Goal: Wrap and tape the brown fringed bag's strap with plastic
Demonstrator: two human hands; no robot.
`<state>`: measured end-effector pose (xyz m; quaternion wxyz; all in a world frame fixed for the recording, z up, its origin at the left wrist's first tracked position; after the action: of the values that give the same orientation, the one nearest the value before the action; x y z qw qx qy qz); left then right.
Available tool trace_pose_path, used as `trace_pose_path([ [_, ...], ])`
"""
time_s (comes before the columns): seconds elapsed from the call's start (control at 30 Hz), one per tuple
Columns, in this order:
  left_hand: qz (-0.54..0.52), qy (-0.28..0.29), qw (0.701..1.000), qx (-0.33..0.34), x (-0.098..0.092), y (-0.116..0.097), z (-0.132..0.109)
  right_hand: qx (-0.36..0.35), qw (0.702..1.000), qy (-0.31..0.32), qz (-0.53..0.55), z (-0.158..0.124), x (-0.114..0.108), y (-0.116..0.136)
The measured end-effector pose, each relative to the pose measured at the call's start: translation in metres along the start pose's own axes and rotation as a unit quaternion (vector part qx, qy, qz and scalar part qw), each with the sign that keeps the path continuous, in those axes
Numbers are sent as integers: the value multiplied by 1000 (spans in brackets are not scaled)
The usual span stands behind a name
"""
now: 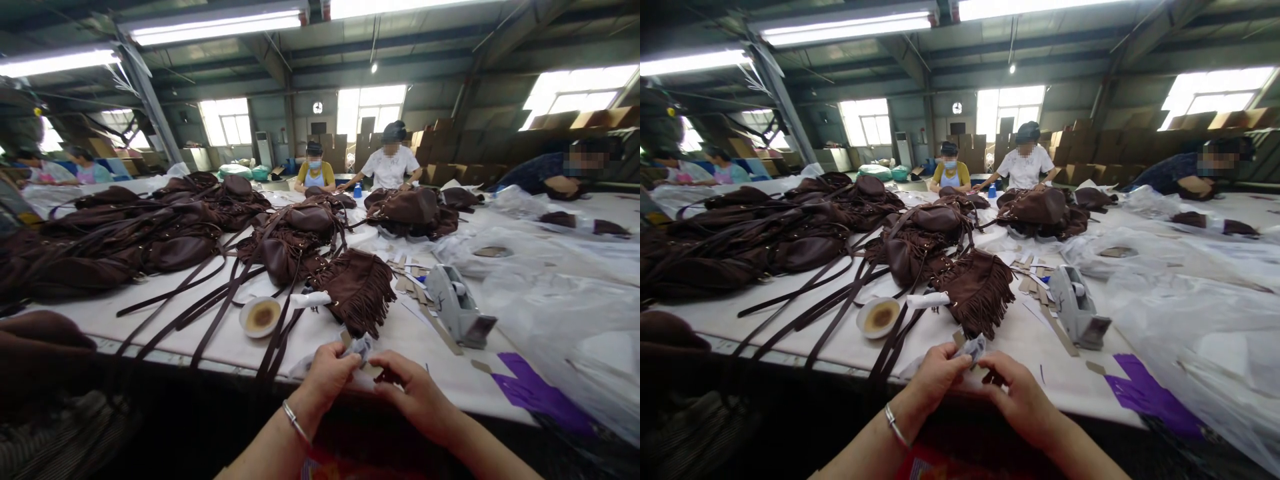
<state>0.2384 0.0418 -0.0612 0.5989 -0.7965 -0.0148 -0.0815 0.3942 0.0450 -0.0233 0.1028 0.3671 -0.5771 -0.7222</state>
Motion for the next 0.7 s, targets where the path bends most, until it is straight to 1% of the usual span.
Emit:
trace_pose_path([
  [0.07, 48, 14, 999, 11, 1, 1, 2, -53, 993, -3, -104, 12, -9, 16],
  [0.13, 124, 32, 991, 33, 2, -2, 4, -97, 980, -7, -173, 28, -14, 27],
  [0.2, 200, 58, 976, 62, 3, -8, 4, -127, 971, -1, -200, 43, -13, 32],
  [0.23, 230, 72, 968, 73, 3, -10, 3, -131, 971, 8, -199, 50, -11, 32],
  [0.27, 254, 84, 960, 82, 2, -13, 1, -123, 974, 20, -191, 55, -9, 30],
  [0.33, 288, 100, 948, 97, -1, -19, -4, -77, 984, 36, -159, 62, -4, 23],
  [0.4, 308, 97, 940, 108, -3, -23, -11, -24, 992, 25, -121, 64, -1, 15],
  [0.47, 316, 80, 939, 111, -4, -23, -16, 7, 996, -5, -92, 63, -1, 9],
  [0.57, 327, 13, 938, 113, -7, -20, -18, 29, 997, -37, -59, 60, -1, 3],
  [0.63, 328, -16, 937, 118, -8, -17, -16, 43, 998, -32, -39, 60, -1, 0],
  [0.7, 312, -6, 942, 122, -6, -14, -12, 27, 998, 7, -64, 62, -1, 6],
])
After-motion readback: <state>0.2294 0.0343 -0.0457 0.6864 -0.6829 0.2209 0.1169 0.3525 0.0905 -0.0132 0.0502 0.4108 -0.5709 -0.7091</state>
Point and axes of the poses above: each hand's wrist, its own z-axis towards the middle knuckle, its own x-axis out of the palm, y = z × x, the point moved 7 cm from there along z, towards the middle knuckle, and after that the axes turned 8 degrees about y, right-handed, at the moved point
